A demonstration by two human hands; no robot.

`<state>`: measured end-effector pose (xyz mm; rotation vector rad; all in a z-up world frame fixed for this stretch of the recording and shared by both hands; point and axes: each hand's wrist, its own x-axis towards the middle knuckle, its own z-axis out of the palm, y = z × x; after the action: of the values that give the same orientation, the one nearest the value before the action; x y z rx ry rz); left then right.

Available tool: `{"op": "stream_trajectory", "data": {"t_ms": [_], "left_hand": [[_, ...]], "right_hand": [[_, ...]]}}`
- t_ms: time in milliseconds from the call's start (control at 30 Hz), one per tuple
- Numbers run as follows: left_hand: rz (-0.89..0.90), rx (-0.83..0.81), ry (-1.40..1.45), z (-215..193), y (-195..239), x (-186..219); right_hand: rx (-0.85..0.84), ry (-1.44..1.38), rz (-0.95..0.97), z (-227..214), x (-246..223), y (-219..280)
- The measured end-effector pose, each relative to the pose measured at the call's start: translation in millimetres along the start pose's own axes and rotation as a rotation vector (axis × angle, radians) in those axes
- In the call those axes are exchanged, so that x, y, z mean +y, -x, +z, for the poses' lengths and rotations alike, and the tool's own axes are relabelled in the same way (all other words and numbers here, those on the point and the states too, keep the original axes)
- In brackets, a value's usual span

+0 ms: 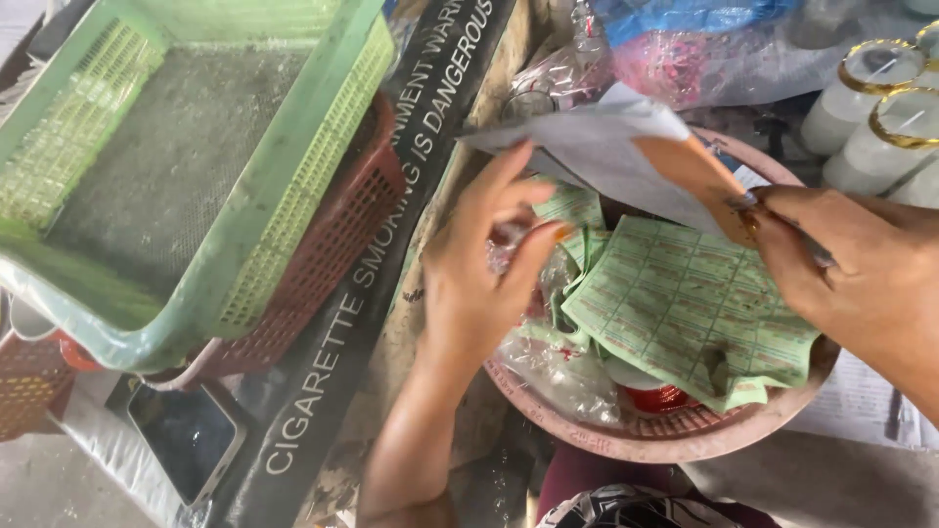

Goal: The person applies gold decorative tape to the rims of small glass candle holders. They repeatedly pick up a candle, wrap the tape around the rim, and place the finished item into a red basket. The workspace is covered with newspaper and contains many similar candle holders.

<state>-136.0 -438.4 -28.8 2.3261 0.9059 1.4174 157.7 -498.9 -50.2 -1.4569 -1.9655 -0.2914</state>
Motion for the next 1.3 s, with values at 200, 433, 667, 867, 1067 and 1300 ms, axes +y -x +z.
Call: {"op": "stream_trajectory", "data": {"t_ms": [200, 433, 667, 867, 1067, 1300], "left_hand": [[-0.423, -0.196, -0.113, 5.9, 32.2, -39.4], [-0.541, -0.250, -0.285, 25.4, 12.2, -58.4], [-0.910, -0.523, -0.305, 36.2, -30.1, -37.7], [-0.963, -0.561, -0.174, 37.9, -30.7, -39.6], [-0.556, -0.309, -0.179, 2.1, -26.3, -30.8], [-0.080, 0.322, -0.120, -27.9, -22.2, -19.7]], "right_hand": [[0.086, 0.011, 0.098, -1.3, 18.9, 9.6], [0.204, -0.081, 0.007, 12.2, 37.6, 14.9], [0.219, -0.012, 0.009, 17.6, 44.2, 15.7], [0.250, -0.049, 0.004, 19.0, 39.2, 12.1], [0.269, -0.053, 0.026, 21.6, 41.1, 14.7], [0.303, 0.034, -0.013, 26.9, 38.5, 16.4]]}}
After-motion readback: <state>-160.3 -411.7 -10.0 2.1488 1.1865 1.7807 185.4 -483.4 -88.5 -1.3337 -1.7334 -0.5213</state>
